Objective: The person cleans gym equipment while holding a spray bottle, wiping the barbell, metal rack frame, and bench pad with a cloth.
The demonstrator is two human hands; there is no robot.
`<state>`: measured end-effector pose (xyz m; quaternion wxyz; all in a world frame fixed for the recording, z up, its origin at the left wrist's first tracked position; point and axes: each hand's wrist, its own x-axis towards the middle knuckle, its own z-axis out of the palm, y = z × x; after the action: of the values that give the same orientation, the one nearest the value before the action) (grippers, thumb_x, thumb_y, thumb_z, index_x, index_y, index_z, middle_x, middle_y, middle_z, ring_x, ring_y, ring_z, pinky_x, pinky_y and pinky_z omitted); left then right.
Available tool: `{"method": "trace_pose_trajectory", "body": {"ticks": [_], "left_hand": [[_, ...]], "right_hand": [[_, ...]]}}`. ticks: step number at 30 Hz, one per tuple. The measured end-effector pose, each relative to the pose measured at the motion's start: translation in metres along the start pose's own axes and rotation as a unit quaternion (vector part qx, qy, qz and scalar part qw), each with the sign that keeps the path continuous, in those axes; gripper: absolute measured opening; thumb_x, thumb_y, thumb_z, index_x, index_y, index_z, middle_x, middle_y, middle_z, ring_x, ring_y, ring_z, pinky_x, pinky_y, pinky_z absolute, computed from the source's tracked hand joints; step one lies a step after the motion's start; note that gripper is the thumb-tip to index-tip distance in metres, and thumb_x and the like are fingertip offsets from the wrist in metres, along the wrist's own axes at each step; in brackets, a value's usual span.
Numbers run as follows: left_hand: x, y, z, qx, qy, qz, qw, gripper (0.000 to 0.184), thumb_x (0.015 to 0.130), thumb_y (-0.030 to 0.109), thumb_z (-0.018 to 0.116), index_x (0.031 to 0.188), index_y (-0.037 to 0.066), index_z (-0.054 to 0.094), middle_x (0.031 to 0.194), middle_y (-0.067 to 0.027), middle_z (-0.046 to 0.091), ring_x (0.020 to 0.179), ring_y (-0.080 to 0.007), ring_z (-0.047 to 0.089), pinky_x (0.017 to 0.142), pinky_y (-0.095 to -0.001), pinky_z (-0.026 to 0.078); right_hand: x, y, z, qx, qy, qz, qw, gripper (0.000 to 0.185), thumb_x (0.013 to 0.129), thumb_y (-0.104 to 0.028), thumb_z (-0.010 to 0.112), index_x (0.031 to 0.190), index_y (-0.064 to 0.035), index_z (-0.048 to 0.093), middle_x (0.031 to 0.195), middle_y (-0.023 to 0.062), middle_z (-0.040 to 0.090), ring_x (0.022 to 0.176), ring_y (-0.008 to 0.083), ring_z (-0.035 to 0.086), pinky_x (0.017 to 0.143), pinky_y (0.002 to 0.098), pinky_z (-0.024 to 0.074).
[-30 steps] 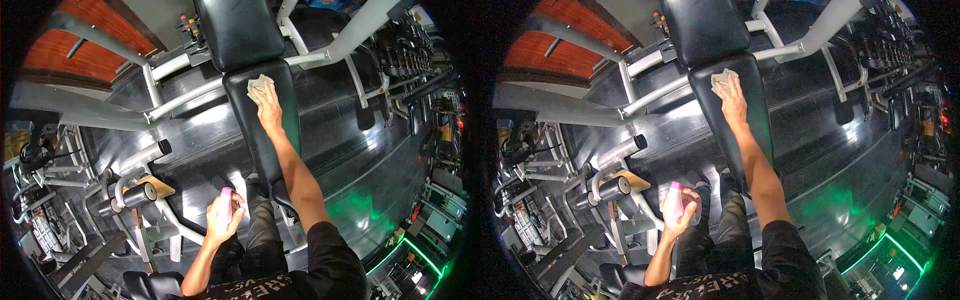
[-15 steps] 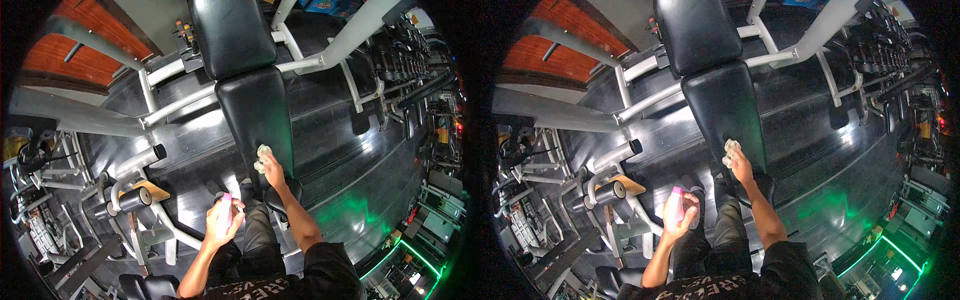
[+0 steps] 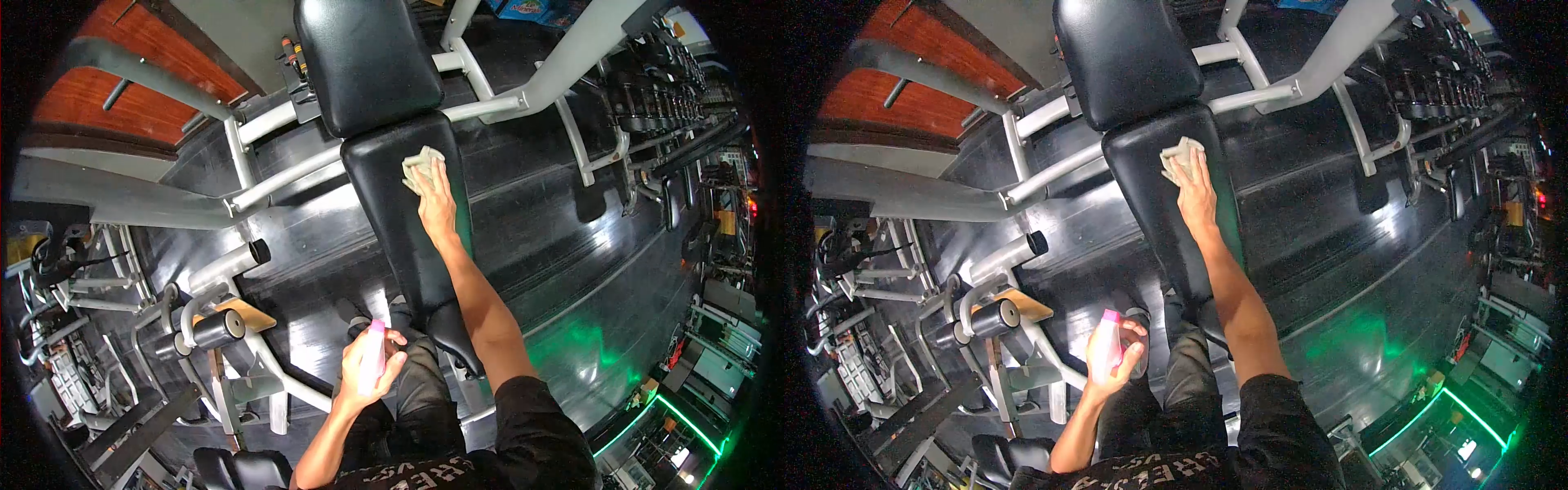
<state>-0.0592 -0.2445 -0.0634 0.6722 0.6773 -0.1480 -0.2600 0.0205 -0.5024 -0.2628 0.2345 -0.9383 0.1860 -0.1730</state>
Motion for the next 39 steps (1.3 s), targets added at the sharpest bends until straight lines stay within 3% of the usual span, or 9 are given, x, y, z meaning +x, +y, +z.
{"method": "trace_pose_trajectory", "body": {"ticks": [10,14,15,19,23,28,36,37,39], "left_hand": [[0.011,0.002,0.006,0.059,-0.035,0.006,0.998,0.027,0.077,0.001,0.069,0.101,-0.003,0.058,0.089,-0.0101,0.065,0.063,-0.0131,0.059,0.057,-0.0263,0.047],[0.012,0.001,0.008,0.041,-0.031,0.030,0.998,0.028,0.077,0.000,0.069,0.102,-0.003,0.057,0.089,-0.0099,0.065,0.061,-0.0121,0.058,0.056,-0.0260,0.046],[0.012,0.001,0.009,0.039,-0.022,0.042,0.998,0.028,0.077,0.000,0.068,0.102,-0.002,0.057,0.089,-0.0096,0.065,0.060,-0.0113,0.057,0.056,-0.0256,0.046],[0.013,0.005,0.013,0.045,-0.034,0.008,0.998,0.028,0.078,0.000,0.068,0.103,-0.002,0.057,0.089,-0.0085,0.065,0.059,-0.0103,0.056,0.057,-0.0253,0.046],[0.013,0.003,0.025,0.040,-0.025,-0.016,0.999,0.027,0.078,0.002,0.068,0.103,-0.002,0.056,0.087,-0.0072,0.065,0.059,-0.0102,0.055,0.057,-0.0252,0.045],[0.017,-0.002,0.038,0.040,-0.035,-0.015,0.999,0.027,0.079,0.003,0.068,0.103,-0.001,0.056,0.087,-0.0071,0.065,0.059,-0.0098,0.055,0.056,-0.0250,0.045],[0.025,-0.002,0.048,0.024,-0.054,-0.028,0.998,0.025,0.077,0.002,0.069,0.099,-0.001,0.057,0.086,-0.0066,0.065,0.059,-0.0104,0.056,0.056,-0.0255,0.045],[0.026,-0.002,0.048,0.025,-0.057,-0.030,0.998,0.025,0.077,0.002,0.069,0.099,-0.001,0.057,0.086,-0.0066,0.065,0.059,-0.0104,0.056,0.056,-0.0255,0.045],[0.029,-0.003,0.047,0.059,-0.058,-0.008,0.997,0.025,0.077,0.002,0.069,0.099,0.000,0.057,0.086,-0.0067,0.065,0.060,-0.0109,0.057,0.057,-0.0252,0.046]], "right_hand": [[-0.196,0.056,-0.009,0.090,-0.142,0.116,0.979,0.052,0.079,0.006,0.052,0.127,-0.0143,0.055,0.144,0.0232,0.031,0.133,0.0379,0.032,0.106,0.0390,0.0345],[-0.163,0.061,-0.028,0.236,-0.091,0.246,0.936,0.043,0.084,-0.005,0.057,0.126,-0.0060,0.052,0.120,0.0240,0.056,0.111,0.0384,0.054,0.092,0.0384,0.0452],[-0.145,0.059,-0.033,0.187,-0.063,0.255,0.947,0.039,0.084,-0.009,0.059,0.123,-0.0030,0.053,0.113,0.0236,0.060,0.107,0.0359,0.058,0.090,0.0383,0.0461],[-0.036,0.053,-0.039,0.213,0.114,0.065,0.968,0.043,0.081,0.000,0.059,0.124,0.0015,0.052,0.129,0.0237,0.050,0.118,0.0380,0.051,0.096,0.0379,0.0430],[0.042,0.041,-0.021,0.080,-0.019,-0.004,0.997,0.048,0.081,-0.004,0.056,0.128,-0.0162,0.054,0.143,0.0212,0.033,0.132,0.0368,0.033,0.108,0.0406,0.0306],[0.017,0.040,-0.009,0.019,0.031,-0.007,0.999,0.053,0.081,-0.003,0.056,0.131,-0.0203,0.051,0.145,0.0184,0.031,0.133,0.0392,0.030,0.109,0.0422,0.0302],[-0.169,0.097,-0.016,0.079,-0.088,0.136,0.984,0.060,0.075,0.008,0.054,0.129,-0.0182,0.053,0.146,0.0195,0.028,0.133,0.0385,0.030,0.108,0.0402,0.0333],[-0.178,0.100,-0.022,0.075,-0.093,0.151,0.981,0.053,0.077,0.009,0.052,0.126,-0.0106,0.054,0.140,0.0220,0.037,0.127,0.0367,0.041,0.104,0.0388,0.0374],[-0.178,0.119,-0.028,0.143,-0.085,0.162,0.973,0.049,0.078,0.007,0.052,0.125,-0.0086,0.054,0.135,0.0219,0.044,0.123,0.0349,0.046,0.102,0.0382,0.0398]]}}
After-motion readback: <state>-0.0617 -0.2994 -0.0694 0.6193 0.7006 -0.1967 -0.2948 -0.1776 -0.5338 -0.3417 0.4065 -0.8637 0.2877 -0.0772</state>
